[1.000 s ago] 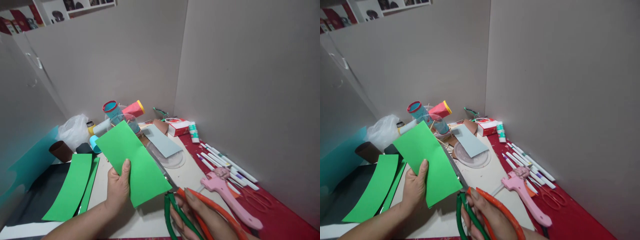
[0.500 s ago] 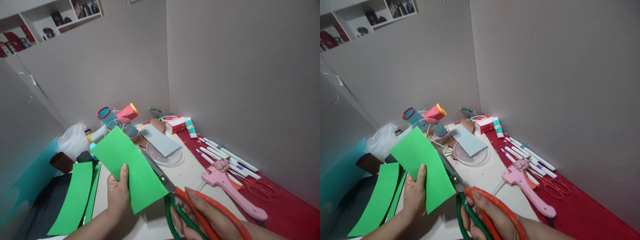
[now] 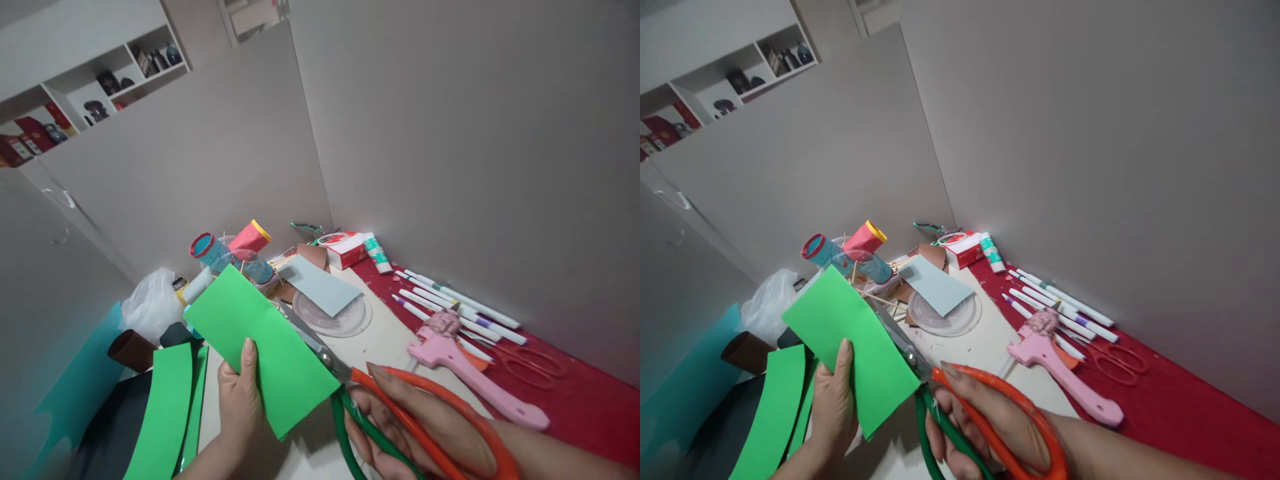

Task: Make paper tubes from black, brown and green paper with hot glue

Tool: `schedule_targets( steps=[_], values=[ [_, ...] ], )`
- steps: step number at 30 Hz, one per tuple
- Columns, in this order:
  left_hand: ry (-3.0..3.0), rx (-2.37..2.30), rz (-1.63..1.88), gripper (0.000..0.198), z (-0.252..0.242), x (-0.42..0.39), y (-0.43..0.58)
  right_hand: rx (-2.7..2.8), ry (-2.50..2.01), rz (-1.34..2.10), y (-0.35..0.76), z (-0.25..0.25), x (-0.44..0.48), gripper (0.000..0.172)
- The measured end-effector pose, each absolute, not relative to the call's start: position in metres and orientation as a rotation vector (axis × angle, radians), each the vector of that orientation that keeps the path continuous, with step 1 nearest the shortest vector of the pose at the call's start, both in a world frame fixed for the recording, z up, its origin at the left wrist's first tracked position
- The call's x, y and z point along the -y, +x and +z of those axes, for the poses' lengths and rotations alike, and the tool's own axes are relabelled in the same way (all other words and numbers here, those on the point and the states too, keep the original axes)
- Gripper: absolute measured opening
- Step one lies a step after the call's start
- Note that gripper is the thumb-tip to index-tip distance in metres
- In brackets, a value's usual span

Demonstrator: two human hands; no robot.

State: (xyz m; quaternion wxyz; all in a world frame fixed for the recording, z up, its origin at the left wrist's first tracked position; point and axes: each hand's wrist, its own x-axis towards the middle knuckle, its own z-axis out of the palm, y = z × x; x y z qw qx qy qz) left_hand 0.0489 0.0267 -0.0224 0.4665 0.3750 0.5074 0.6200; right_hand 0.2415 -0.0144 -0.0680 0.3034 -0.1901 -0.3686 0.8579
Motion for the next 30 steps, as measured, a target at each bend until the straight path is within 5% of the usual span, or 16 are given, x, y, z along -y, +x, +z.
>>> schedule_targets(
  steps=[30],
  values=[
    [0.973,-1.195,1.527,0.039,-0.031,-0.029,0.05,0.953,-0.53,2.161,0.235,-0.072,0.014,0.068]
  ],
)
